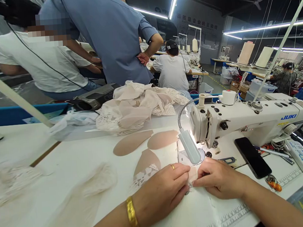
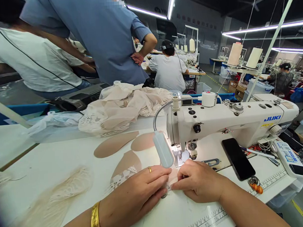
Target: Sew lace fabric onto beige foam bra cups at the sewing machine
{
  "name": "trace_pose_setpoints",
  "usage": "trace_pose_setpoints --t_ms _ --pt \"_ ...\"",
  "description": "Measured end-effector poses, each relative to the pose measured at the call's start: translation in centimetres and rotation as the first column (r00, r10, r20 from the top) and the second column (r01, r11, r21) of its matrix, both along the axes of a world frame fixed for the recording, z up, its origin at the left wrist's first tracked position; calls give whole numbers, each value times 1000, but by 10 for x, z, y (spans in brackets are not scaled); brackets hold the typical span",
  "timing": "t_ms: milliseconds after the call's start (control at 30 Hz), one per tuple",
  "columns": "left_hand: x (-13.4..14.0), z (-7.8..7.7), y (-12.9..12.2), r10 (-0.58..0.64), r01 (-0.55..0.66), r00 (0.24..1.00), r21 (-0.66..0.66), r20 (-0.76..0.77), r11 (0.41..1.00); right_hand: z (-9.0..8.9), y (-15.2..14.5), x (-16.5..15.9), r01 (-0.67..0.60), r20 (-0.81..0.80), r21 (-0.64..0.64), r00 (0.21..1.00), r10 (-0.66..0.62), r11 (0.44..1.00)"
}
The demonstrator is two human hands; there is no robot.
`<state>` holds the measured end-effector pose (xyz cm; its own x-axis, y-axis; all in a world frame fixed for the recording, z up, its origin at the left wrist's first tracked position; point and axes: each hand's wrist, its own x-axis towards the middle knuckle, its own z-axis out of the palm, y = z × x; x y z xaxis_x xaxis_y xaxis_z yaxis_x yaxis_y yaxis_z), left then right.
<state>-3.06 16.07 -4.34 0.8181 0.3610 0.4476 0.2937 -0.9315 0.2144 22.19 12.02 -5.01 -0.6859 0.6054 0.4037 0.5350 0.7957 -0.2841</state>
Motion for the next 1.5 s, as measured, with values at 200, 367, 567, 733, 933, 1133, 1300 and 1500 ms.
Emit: trace_pose_setpoints --t_ms 200,367,567,733,933,1133,1300,1500 --pt "1 0 4 -56 56 998 -9 13 998 0 0 1 -13 -9 -20 1000 13 1000" --pt "2 -8 4 -52 52 996 2 76 999 0 2 1 74 -8 -15 997 -74 997" --pt "5 -21 14 -31 32 996 -20 79 999 -7 5 -2 174 16 50 984 -175 983" --pt "11 -26 31 -46 41 994 52 101 998 -13 11 -4 260 49 85 963 -265 962" --pt "19 -21 44 -42 32 990 75 132 997 -16 20 -4 331 50 113 940 -338 937" --pt "22 -18 46 -28 25 991 23 134 999 -18 21 -3 346 46 99 935 -351 933" --pt "23 -20 41 -4 3 988 5 152 1000 -19 20 -2 349 44 86 934 -353 933" --pt "27 -19 41 37 -28 987 -57 157 998 -18 20 -1 345 23 55 938 -347 937"
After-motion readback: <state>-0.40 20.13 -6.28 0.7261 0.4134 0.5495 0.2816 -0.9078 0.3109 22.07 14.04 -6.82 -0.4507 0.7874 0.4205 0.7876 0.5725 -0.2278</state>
